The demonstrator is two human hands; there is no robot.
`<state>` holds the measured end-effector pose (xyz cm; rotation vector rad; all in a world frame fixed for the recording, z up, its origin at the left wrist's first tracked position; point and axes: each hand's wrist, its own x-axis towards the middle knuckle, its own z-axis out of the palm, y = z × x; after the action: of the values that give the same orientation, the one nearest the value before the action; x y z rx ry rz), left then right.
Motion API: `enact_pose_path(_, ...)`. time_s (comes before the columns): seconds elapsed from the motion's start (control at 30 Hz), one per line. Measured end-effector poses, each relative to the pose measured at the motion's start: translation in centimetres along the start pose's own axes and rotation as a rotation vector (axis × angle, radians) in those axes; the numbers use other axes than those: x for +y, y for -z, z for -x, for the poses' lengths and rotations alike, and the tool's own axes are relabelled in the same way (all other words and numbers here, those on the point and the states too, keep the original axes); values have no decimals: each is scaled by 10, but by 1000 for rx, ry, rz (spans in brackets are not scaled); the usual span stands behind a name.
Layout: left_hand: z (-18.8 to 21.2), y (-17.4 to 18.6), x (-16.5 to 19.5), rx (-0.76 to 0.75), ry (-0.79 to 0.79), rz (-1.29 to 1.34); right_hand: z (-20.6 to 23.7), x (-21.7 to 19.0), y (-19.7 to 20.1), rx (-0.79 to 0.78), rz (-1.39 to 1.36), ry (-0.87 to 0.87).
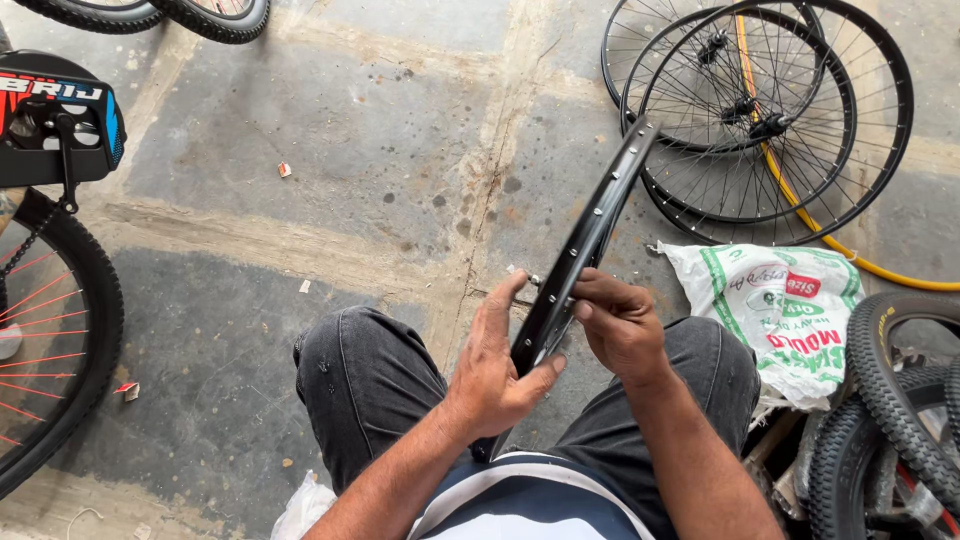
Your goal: The person sits on the floor holding a bicycle wheel rim across their lap and works around the rim with a small spoke wrench, turning spoke nipples and checking the rim by hand. They rotate the wheel and continue working around the spokes, with other bicycle wheels and tires piled nearby.
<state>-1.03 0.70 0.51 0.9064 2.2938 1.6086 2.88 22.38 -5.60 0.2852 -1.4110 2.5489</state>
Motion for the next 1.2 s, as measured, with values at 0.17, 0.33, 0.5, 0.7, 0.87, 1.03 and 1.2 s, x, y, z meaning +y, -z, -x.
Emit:
enact_pose_path(0.17, 2, -4, 5, 3, -18, 14, -3, -7, 12, 22, -86, -140)
enact_pose_path(0.33, 0, -3, 9, 10, 20, 62, -3, -8, 26, -89, -10, -76)
enact_pose_path(0.5, -3, -4, 9, 5, 2, 65, -5, 24, -6, 129, 375, 24)
enact_pose_path(0.7, -7, -8, -5, 29, -40, 120, -24, 3, -13, -7, 439, -150)
enact_pose_path(0.87, -13, -10, -22, -37, 89, 253, -31, -7, 1, 174, 412, -448)
enact_pose_path(1.03, -17, -21, -40, -95, 79, 363, -21, 18, -26, 401, 1065, 194)
enact_pose_path(1.2, -19, -26, -55, -79, 18, 403, -24, -18, 13, -52, 298, -201)
